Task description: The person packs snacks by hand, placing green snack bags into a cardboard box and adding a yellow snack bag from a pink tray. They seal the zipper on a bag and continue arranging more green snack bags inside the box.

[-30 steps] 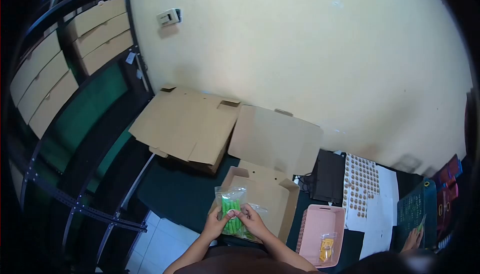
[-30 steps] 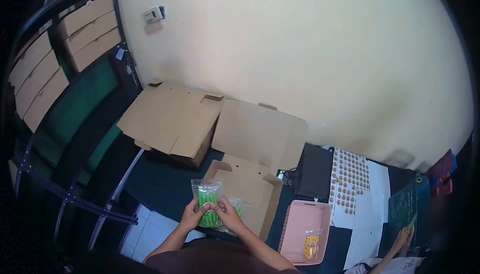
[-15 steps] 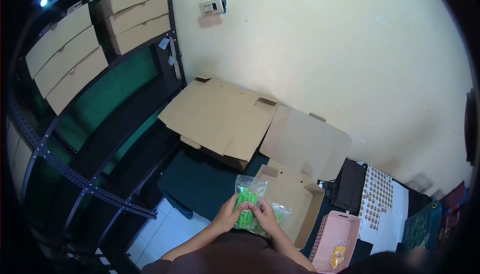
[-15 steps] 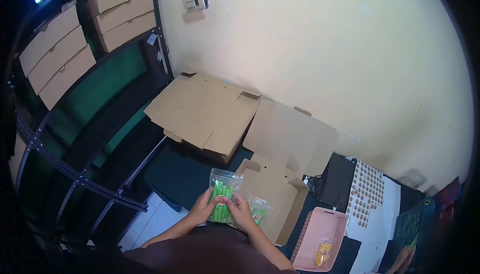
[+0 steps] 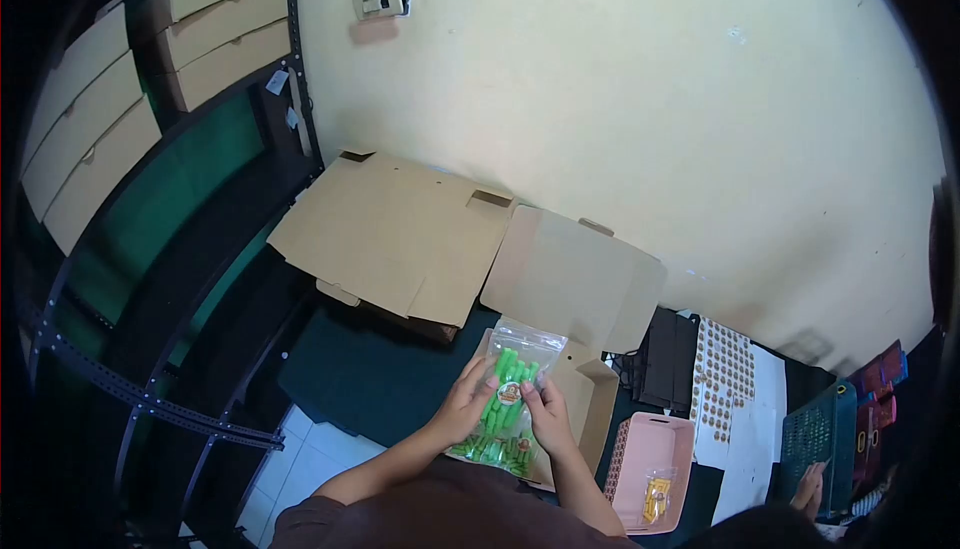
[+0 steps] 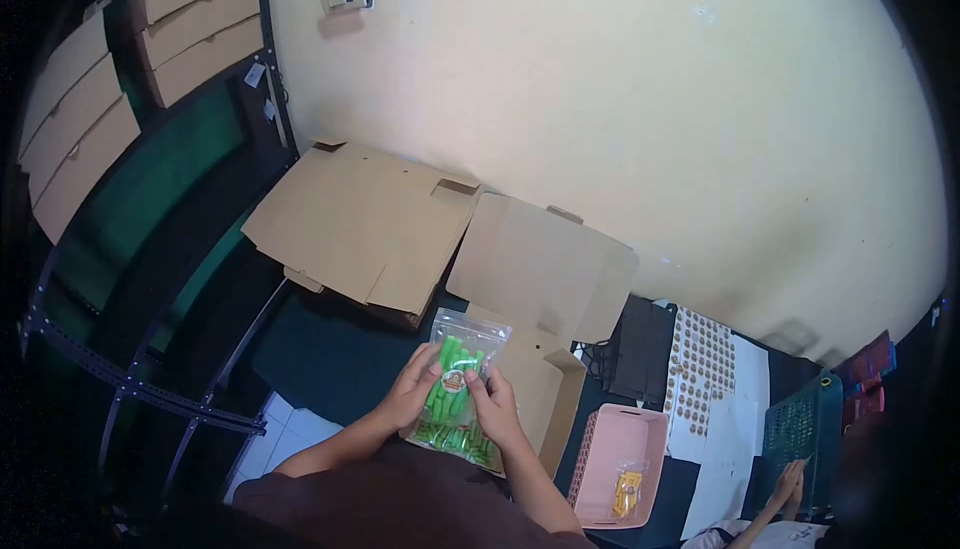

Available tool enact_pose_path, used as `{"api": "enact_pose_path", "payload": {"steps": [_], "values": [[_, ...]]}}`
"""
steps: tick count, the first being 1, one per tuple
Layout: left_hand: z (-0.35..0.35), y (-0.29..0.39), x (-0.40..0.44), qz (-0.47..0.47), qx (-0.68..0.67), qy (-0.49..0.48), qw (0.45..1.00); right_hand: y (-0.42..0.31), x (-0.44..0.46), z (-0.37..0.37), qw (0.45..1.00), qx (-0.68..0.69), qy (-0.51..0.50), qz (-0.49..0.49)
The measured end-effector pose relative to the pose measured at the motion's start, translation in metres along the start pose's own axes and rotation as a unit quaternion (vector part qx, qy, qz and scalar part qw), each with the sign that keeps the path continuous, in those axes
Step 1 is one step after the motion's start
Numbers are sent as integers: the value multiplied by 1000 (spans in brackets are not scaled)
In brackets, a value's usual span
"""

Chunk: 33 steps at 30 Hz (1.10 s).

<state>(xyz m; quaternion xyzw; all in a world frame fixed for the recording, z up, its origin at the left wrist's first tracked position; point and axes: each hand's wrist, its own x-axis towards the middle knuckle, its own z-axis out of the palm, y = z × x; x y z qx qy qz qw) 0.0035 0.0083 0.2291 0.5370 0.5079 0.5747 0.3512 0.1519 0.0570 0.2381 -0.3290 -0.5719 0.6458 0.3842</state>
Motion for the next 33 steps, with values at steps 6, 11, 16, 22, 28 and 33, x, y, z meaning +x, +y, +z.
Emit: {"api": "enact_pose_path", "payload": {"steps": [6, 11, 16, 22, 28, 33], "values": [[4, 10, -9, -47, 5, -70, 996, 2, -9, -7, 999, -31, 0, 21], [4, 9, -10, -29, 32, -173, 984, 1, -10, -9, 995, 66, 39, 63], [11, 12, -8, -51, -5, -187, 981, -13, -23, -10, 998, 16, 32, 61], [13, 5, -18, -70, 13, -213, 974, -4, -26, -11, 992, 78, 15, 99], [13, 19, -15, -102, -60, -183, 976, -3, -25, -16, 997, 36, -20, 71], [21, 13, -18, -21, -41, -211, 976, 2, -26, -21, 980, 153, 81, 98]]}}
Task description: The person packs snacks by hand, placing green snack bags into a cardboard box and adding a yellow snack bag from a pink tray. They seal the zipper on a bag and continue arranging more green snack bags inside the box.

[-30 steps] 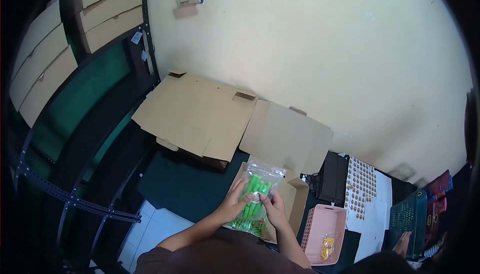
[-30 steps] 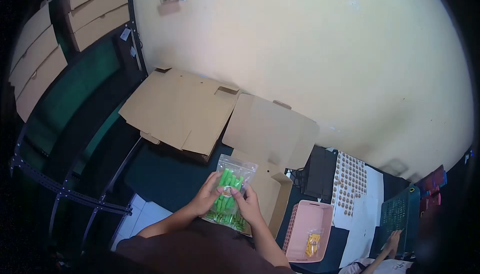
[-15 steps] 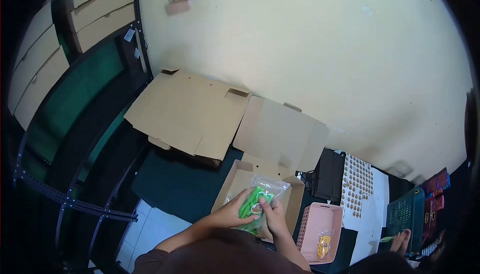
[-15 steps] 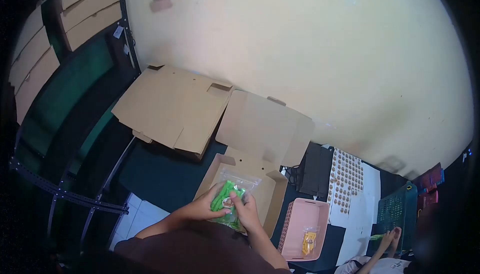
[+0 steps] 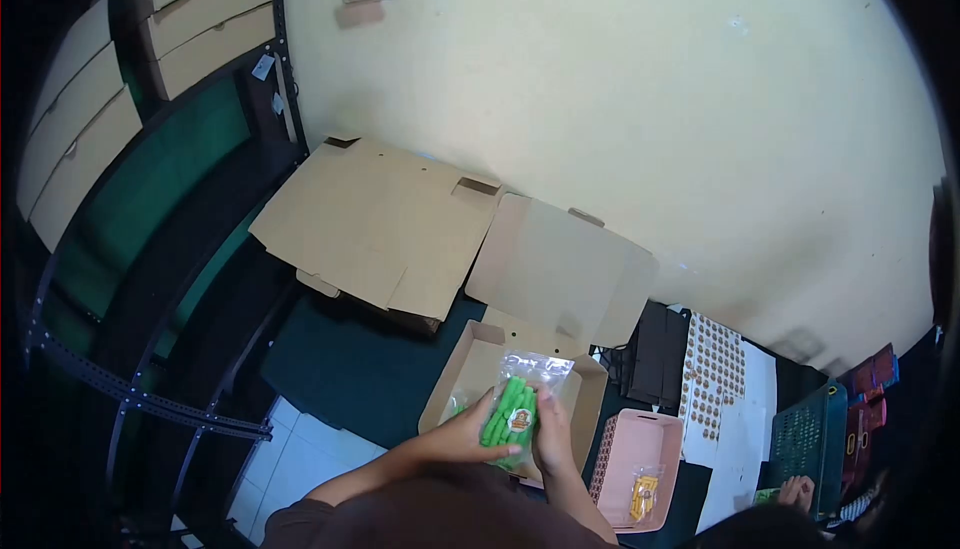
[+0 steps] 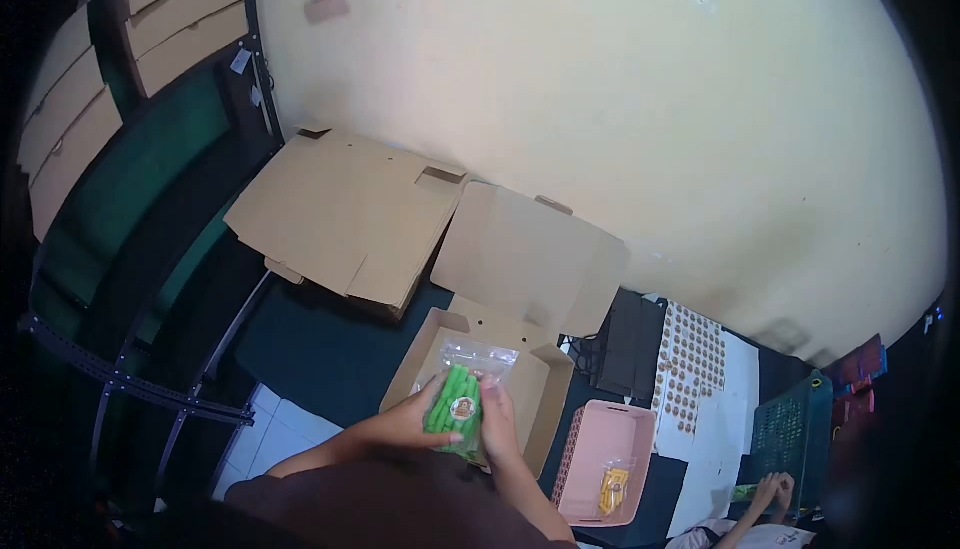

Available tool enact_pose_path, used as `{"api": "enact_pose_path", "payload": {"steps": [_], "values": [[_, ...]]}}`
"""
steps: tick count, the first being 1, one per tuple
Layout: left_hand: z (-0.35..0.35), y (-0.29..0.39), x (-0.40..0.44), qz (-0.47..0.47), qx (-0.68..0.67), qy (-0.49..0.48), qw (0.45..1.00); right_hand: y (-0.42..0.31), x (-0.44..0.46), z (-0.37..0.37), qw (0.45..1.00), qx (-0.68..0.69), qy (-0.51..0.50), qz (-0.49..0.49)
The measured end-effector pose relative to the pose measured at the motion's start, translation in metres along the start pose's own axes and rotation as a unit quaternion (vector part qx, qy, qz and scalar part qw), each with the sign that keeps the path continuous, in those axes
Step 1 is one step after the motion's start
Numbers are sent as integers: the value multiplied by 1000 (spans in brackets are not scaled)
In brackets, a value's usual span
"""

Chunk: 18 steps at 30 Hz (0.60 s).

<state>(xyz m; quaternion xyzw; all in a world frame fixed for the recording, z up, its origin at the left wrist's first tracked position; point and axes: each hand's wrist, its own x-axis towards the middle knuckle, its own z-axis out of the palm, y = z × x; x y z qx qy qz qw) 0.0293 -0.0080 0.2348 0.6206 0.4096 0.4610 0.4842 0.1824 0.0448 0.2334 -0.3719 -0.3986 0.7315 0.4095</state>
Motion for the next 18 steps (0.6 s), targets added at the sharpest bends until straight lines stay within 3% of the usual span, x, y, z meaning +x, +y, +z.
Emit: {"api": "enact_pose_path", "payload": {"steps": [2, 4, 6, 8, 10, 11, 13, 16, 18], "values": [[6, -6, 2, -91, -27, 57, 994, -1, 0, 0, 999, 40, 11, 0], [11, -1, 5, -77, -64, 92, 991, -3, -2, 6, 998, 3, -2, -63], [13, -6, 9, -36, -142, 147, 978, -9, -8, 15, 997, -29, -12, -65], [19, -11, 8, -21, -106, 159, 981, -9, -11, 17, 996, -32, -18, -77], [23, -8, 9, -7, -168, 215, 962, -3, -10, 11, 996, -30, -34, -74], [22, -6, 9, -7, -169, 215, 962, 0, -11, 12, 995, -38, -34, -83], [18, -3, 7, -33, -32, 186, 981, 13, -12, 10, 992, -49, -20, -118], [19, -7, 6, -31, -76, 192, 978, 13, -14, 11, 997, 14, -22, -75], [18, -9, 3, -32, -67, 199, 977, 9, -16, 14, 996, -18, -27, -81]]}}
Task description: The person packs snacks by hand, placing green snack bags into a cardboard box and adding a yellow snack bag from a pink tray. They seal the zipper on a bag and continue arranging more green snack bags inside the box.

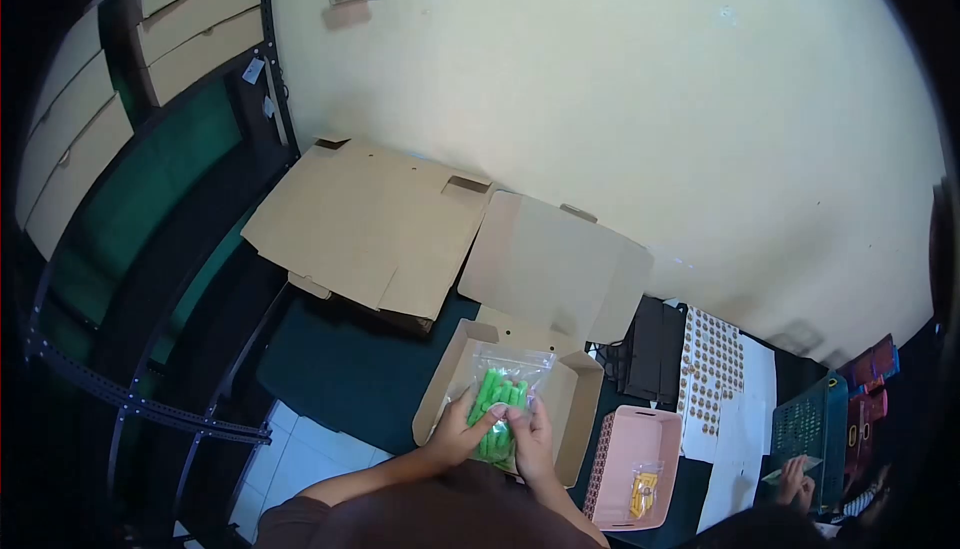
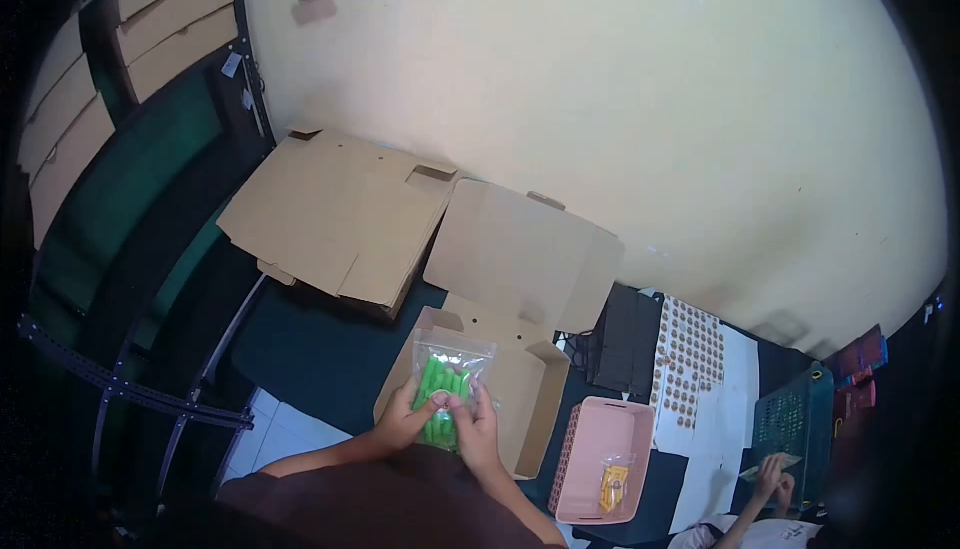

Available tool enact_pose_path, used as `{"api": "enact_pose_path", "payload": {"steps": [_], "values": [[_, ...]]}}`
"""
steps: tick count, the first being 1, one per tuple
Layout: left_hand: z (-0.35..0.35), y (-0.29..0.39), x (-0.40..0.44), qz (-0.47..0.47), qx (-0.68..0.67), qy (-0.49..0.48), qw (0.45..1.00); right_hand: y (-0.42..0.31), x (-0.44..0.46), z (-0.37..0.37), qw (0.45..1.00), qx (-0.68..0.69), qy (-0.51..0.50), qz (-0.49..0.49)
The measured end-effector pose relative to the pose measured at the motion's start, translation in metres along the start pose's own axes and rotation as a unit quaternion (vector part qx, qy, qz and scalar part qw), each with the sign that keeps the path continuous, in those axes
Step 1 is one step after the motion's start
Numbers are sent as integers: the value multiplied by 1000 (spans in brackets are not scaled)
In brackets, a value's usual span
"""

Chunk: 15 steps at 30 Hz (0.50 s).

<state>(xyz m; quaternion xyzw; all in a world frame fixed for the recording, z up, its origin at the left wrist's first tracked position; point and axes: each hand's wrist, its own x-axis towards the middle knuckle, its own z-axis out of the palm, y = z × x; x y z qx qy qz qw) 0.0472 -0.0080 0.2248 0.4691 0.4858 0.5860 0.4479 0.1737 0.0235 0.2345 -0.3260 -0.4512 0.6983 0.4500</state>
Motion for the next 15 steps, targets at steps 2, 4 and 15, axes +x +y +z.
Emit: {"api": "enact_pose_path", "payload": {"steps": [2, 4, 15], "values": [[0, -4, -2, 2, 9, 8, 1000, 2, -1, 3, 997, -68, -11, -16], [0, -9, -2, -5, -3, 16, 1000, -2, -1, 6, 998, -55, -10, -16], [0, -11, -7, -31, -53, 22, 998, 7, -5, 7, 1000, -18, 5, -16]]}}
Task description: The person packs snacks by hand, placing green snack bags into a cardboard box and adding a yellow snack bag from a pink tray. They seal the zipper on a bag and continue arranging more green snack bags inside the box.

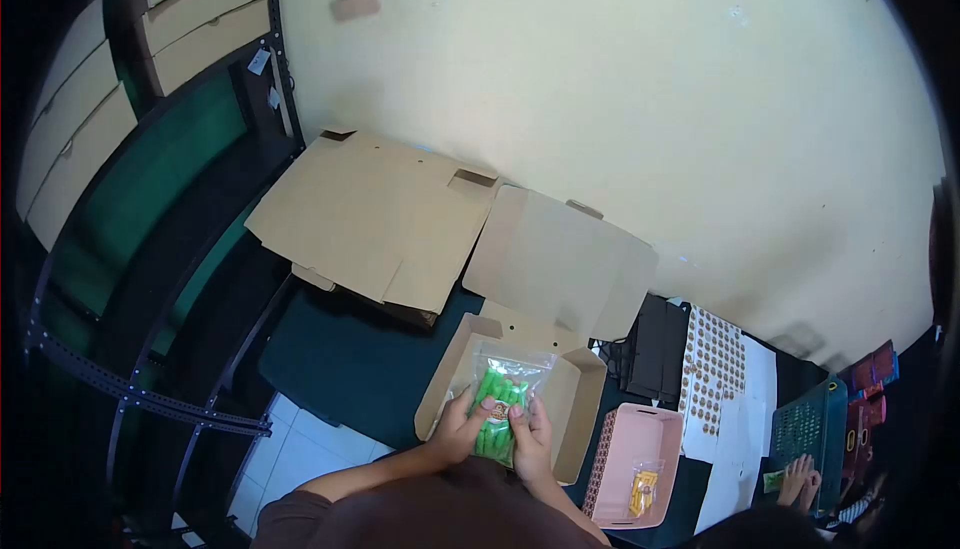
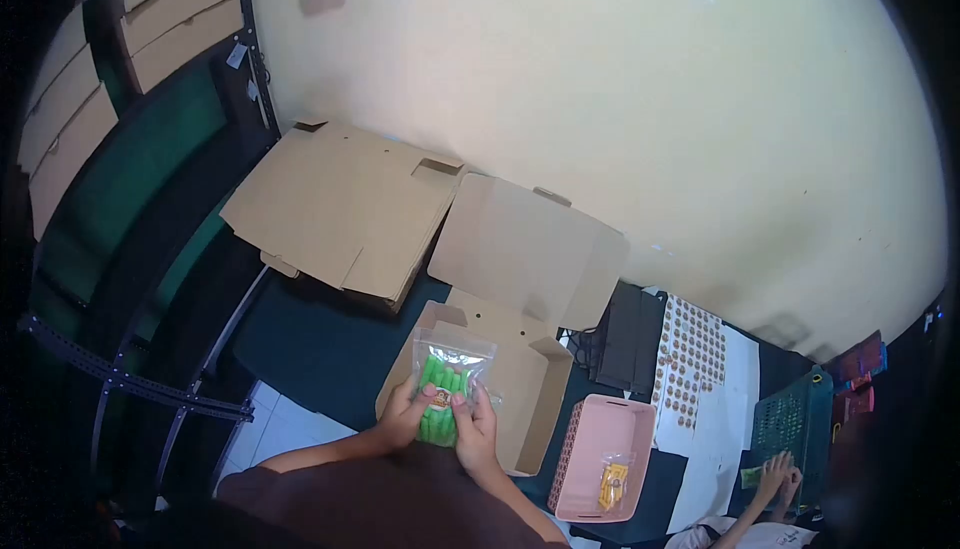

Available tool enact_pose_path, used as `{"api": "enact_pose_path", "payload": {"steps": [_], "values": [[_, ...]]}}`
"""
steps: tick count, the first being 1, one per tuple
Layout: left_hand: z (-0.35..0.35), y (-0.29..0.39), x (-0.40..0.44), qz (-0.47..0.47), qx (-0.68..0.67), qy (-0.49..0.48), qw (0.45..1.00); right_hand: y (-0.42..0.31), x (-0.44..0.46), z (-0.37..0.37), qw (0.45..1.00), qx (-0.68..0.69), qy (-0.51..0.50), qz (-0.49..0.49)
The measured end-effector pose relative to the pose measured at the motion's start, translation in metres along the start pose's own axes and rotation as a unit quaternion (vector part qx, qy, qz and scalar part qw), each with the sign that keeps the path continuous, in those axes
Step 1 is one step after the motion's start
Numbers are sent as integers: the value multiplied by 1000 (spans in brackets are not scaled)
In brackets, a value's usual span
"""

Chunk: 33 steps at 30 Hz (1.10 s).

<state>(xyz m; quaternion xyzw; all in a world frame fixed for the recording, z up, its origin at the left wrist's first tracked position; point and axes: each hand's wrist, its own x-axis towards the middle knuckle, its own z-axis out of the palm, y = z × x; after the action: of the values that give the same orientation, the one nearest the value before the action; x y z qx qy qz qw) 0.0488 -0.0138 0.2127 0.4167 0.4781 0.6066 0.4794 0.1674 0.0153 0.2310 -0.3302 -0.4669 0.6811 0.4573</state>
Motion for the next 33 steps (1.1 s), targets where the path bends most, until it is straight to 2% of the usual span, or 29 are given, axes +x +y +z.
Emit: {"api": "enact_pose_path", "payload": {"steps": [4, 5, 6, 7, 10, 12, 16, 20, 22, 25, 27, 28, 31, 33], "values": [[-8, -21, 5, -61, -60, -3, 996, 5, -1, 0, 997, 73, 27, 8], [-13, -25, 5, -62, -60, -3, 996, 3, 0, -1, 999, 17, 29, 4], [-17, -21, 6, -13, -24, -59, 998, 2, 0, -2, 999, -40, 31, 1], [-19, -16, 8, 36, 11, -115, 993, -1, 0, -3, 999, -39, 32, 2], [-12, 6, 9, -25, 76, -150, 985, -8, 0, -6, 992, -119, 5, -28], [-15, 5, 11, -26, 93, -171, 981, -7, 2, -8, 999, -17, 18, 31], [-18, 12, 13, -44, 120, -218, 968, -6, 0, -7, 998, 29, 38, 42], [-20, 10, 14, -51, 101, -226, 968, 0, 1, -11, 998, 43, 38, 32], [-23, -4, 12, -28, 183, -208, 960, 2, 3, -13, 998, 48, 28, 30], [-23, -2, 12, 11, 168, -197, 966, -2, 11, -12, 993, 67, 73, 60], [-21, 4, 13, -13, 123, -187, 974, -11, 13, -14, 995, 41, 34, 84], [-20, 6, 13, -37, 78, -177, 980, -14, 14, -12, 998, -11, 7, 59], [-19, 9, 13, -29, 96, -163, 981, -12, 13, -14, 996, -70, -26, 50], [-20, 11, 14, -24, 107, -169, 979, -13, 12, -12, 996, -59, -23, 60]]}}
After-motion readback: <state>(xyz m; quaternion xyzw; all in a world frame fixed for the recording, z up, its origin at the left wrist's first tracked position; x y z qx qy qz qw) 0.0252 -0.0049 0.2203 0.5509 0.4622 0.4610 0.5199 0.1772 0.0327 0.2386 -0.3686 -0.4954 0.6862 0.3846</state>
